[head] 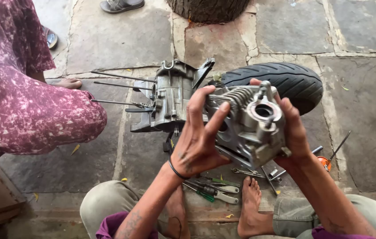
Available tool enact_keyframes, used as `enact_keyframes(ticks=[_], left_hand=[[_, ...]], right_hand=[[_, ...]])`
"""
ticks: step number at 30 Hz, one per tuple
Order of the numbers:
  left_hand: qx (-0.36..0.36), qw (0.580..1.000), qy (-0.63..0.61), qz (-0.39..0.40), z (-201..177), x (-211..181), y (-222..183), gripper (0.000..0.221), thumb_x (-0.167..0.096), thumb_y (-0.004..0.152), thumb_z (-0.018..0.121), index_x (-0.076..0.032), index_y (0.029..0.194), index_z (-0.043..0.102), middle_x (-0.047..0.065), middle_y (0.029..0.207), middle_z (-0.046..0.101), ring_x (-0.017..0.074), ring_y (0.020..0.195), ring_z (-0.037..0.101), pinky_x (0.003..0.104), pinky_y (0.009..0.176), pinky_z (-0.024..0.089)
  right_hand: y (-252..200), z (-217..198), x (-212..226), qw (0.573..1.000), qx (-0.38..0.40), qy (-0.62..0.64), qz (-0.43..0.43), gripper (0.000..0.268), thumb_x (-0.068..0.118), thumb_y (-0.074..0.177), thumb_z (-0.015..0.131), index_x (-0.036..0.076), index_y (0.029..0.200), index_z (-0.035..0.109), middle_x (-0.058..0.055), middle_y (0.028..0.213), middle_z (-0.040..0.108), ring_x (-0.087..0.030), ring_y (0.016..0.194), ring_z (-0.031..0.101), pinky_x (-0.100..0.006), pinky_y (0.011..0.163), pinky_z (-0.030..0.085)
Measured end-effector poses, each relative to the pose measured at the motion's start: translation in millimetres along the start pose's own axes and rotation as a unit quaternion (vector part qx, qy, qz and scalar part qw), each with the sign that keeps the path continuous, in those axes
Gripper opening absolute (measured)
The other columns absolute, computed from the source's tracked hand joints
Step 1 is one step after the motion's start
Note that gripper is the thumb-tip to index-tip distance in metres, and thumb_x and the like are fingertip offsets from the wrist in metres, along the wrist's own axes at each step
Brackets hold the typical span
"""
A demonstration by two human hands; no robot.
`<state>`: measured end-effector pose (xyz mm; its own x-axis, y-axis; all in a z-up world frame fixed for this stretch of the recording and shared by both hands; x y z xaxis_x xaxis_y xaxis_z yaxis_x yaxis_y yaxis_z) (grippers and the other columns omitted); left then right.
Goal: Repairing and assembling parts of a motorcycle engine block.
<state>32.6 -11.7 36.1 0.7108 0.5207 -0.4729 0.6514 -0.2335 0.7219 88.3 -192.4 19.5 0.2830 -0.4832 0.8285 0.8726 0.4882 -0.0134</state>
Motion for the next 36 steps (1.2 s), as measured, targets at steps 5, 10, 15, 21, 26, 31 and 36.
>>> enact_keyframes(ticks=[5,10,15,21,26,31,36], left_hand=[[-0.013,1.0,0.013,0.002,-4,-3,6,0.137,-0.034,0.057,0.103,-0.024,0.161,0.015,0.023,0.163,0.019,0.0525,0.155,0.029,0.062,0.125,0.034],[0.073,0.994,-0.022,-0.073,0,1,9,0.142,-0.04,0.057,0.096,-0.023,0.168,0.01,0.026,0.174,0.011,0.05,0.162,0.028,0.05,0.133,0.039],[0.128,0.967,-0.122,-0.184,6,-3,14,0.144,-0.047,0.064,0.093,-0.007,0.167,0.001,0.032,0.174,0.004,0.0463,0.162,0.016,0.049,0.127,0.033],[0.079,0.883,-0.299,-0.353,21,9,2,0.125,-0.051,0.084,0.077,-0.002,0.167,-0.002,0.021,0.155,0.052,0.0286,0.143,0.055,0.037,0.118,0.044],[-0.103,0.777,-0.443,-0.435,36,57,-11,0.066,-0.036,0.093,0.074,0.003,0.139,0.049,0.012,0.123,0.067,0.0173,0.112,0.064,0.032,0.098,0.052],[-0.217,0.724,-0.42,-0.502,49,127,-43,0.046,-0.038,0.105,0.062,0.007,0.112,0.07,0.006,0.098,0.07,0.0131,0.088,0.062,0.031,0.077,0.05],[-0.147,0.903,0.015,-0.404,9,116,-27,0.034,-0.028,0.103,0.058,0.004,0.112,0.067,0.018,0.106,0.072,0.0302,0.098,0.069,0.039,0.089,0.053]], right_hand=[[-1,4,0,0.999,0.024,-0.035,-0.029,0.083,0.059,0.098,0.059,0.012,0.16,0.031,-0.013,0.146,0.053,-0.024,0.131,0.057,-0.041,0.108,0.051],[-3,1,-11,0.994,-0.09,-0.019,-0.066,0.074,0.062,0.097,0.057,0.015,0.15,0.038,-0.007,0.136,0.057,-0.02,0.124,0.06,-0.041,0.103,0.054],[2,-7,-11,0.984,-0.131,-0.052,-0.111,0.062,0.059,0.103,0.056,0.011,0.142,0.047,-0.007,0.129,0.059,-0.017,0.116,0.061,-0.036,0.098,0.055],[9,-5,-9,0.93,-0.12,-0.273,-0.214,0.073,0.067,0.102,0.052,0.008,0.144,0.047,-0.008,0.133,0.058,-0.016,0.119,0.06,-0.032,0.099,0.055],[33,-15,-34,0.802,-0.147,-0.522,-0.25,0.075,0.07,0.102,0.048,0.008,0.144,0.05,-0.017,0.132,0.058,-0.029,0.123,0.058,-0.042,0.107,0.049],[59,-5,-52,0.703,-0.144,-0.627,-0.302,0.076,0.068,0.099,0.049,0.007,0.145,0.051,-0.027,0.14,0.051,-0.042,0.132,0.052,-0.05,0.111,0.044],[74,-7,-73,0.715,-0.142,-0.616,-0.297,0.075,0.066,0.101,0.055,0.004,0.142,0.05,-0.029,0.138,0.051,-0.046,0.129,0.05,-0.053,0.109,0.044]])
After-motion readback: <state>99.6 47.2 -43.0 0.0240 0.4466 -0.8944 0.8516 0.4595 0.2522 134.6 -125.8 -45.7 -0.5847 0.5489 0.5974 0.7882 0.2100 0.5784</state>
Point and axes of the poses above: each hand's wrist, its own y-axis towards the middle knuckle, its own z-axis out of the palm, x = y × z, the point moved 5 cm from there along y, towards the middle knuckle
